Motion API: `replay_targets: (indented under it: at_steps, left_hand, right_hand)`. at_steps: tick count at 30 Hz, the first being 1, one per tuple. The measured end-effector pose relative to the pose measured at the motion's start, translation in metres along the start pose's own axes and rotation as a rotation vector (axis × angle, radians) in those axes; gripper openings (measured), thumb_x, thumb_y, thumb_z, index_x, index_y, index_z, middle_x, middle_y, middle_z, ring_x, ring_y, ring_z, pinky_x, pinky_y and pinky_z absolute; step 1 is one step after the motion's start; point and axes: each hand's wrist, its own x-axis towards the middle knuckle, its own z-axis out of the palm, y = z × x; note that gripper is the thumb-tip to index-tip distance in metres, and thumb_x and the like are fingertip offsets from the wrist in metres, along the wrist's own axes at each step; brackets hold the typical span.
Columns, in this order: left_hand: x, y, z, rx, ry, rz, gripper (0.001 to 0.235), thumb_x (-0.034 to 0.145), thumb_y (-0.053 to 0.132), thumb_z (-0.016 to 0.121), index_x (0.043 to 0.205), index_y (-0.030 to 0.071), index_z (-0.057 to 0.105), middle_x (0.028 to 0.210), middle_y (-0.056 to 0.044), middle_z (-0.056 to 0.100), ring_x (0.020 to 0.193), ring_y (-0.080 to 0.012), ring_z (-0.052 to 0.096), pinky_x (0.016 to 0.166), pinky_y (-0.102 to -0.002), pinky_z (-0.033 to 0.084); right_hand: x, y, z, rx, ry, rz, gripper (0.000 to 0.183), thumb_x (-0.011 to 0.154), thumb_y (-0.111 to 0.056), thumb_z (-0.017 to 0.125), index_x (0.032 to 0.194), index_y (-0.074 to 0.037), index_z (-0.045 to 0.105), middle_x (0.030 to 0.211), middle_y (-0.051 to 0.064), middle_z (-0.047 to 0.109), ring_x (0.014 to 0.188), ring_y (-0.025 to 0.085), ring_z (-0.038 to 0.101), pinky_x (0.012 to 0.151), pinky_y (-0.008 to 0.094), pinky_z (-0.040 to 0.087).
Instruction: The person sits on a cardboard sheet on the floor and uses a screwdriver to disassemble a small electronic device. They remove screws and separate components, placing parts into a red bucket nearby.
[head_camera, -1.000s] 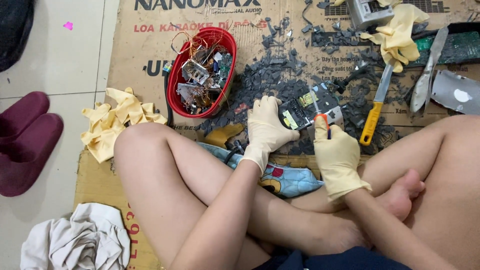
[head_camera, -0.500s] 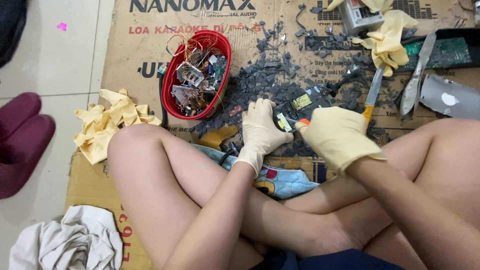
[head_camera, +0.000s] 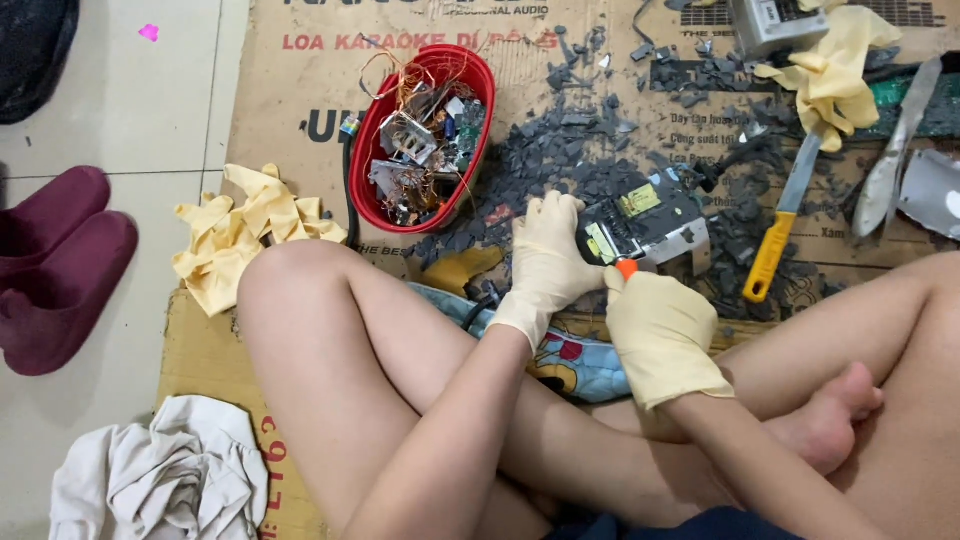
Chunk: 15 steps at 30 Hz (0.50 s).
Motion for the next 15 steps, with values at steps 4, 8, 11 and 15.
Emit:
replay_targets:
  at_steps: [4, 8, 11, 15]
  left_hand:
    - [0.0, -0.001, 0.005, 0.01, 0.04, 0.006, 0.094, 0.038, 0.047, 0.088, 0.119, 0.016, 0.053, 0.112, -0.004, 0.054, 0.116, -0.0264, 0.053, 0.099, -0.045, 0.044]
    - [0.002, -0.006, 0.009, -0.01, 0.011, 0.011, 0.095, 0.035, 0.048, 0.089, 0.117, 0.015, 0.053, 0.11, -0.004, 0.054, 0.114, -0.027, 0.054, 0.096, -0.045, 0.045]
    - [0.003, -0.003, 0.004, -0.006, 0.017, 0.019, 0.095, 0.035, 0.048, 0.09, 0.116, 0.015, 0.053, 0.11, -0.004, 0.054, 0.114, -0.0273, 0.055, 0.096, -0.045, 0.045]
    - [-0.001, 0.004, -0.001, 0.004, 0.003, 0.008, 0.095, 0.036, 0.045, 0.092, 0.118, 0.012, 0.055, 0.11, -0.005, 0.056, 0.115, -0.0287, 0.055, 0.099, -0.047, 0.045]
  right_hand:
    - [0.0, 0.01, 0.007, 0.035, 0.005, 0.018, 0.067, 0.099, -0.067, 0.042, 0.107, -0.011, 0.077, 0.098, 0.019, 0.079, 0.102, 0.038, 0.074, 0.086, 0.052, 0.055]
    - [-0.003, 0.013, 0.015, 0.101, 0.012, 0.045, 0.07, 0.101, -0.068, 0.039, 0.108, -0.009, 0.076, 0.1, 0.02, 0.079, 0.104, 0.039, 0.074, 0.088, 0.051, 0.055]
    - [-0.005, 0.015, 0.017, 0.144, 0.027, 0.073, 0.072, 0.102, -0.068, 0.038, 0.108, -0.008, 0.076, 0.101, 0.021, 0.078, 0.105, 0.04, 0.073, 0.089, 0.051, 0.055]
    - [-0.008, 0.019, 0.018, 0.208, 0.06, 0.117, 0.074, 0.103, -0.069, 0.035, 0.108, -0.006, 0.075, 0.103, 0.023, 0.078, 0.107, 0.041, 0.072, 0.092, 0.05, 0.054]
